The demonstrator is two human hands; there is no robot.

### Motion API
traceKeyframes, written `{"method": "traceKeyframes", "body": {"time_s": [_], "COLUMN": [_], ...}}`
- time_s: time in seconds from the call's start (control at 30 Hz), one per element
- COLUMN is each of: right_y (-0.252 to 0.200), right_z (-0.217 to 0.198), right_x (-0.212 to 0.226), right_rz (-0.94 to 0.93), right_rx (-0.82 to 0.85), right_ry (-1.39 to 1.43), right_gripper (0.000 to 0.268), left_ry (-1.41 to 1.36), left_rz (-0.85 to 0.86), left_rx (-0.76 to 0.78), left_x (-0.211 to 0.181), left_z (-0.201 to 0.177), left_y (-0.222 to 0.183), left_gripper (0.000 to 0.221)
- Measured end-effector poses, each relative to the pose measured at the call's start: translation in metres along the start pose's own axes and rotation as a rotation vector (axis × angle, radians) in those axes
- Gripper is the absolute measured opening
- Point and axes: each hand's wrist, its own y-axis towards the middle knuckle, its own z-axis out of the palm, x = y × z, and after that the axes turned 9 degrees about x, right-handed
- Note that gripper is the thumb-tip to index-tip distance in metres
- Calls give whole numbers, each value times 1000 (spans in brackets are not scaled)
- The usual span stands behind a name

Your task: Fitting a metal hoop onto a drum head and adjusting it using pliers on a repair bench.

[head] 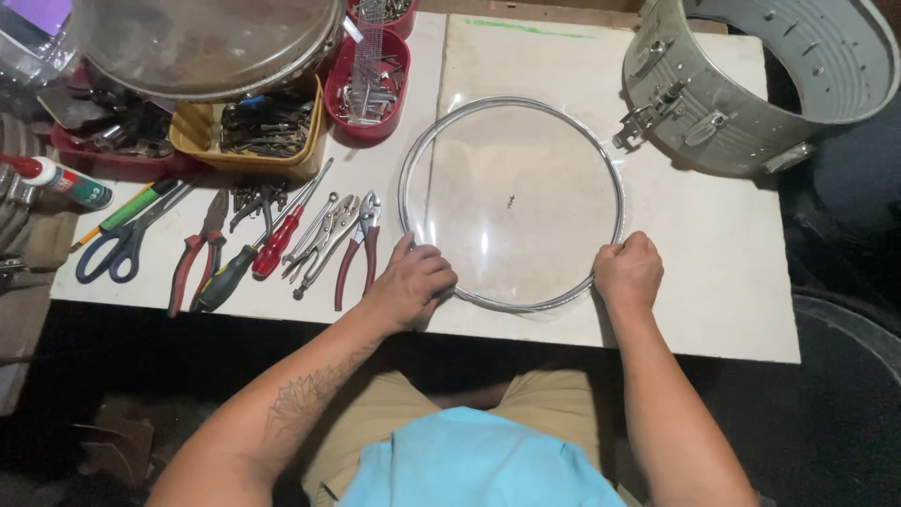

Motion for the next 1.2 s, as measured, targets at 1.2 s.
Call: {"method": "traceKeyframes", "body": {"time_s": [1.2], "right_y": [-131], "right_z": [8], "right_x": [150], "right_rz": [-646], "right_rx": [282], "right_ry": [11], "right_gripper": [30], "left_ry": [-235], "left_rz": [-175], "left_rx": [399], "left_x": [3], "left_z": [-18], "left_y": [38], "left_gripper": [21]}}
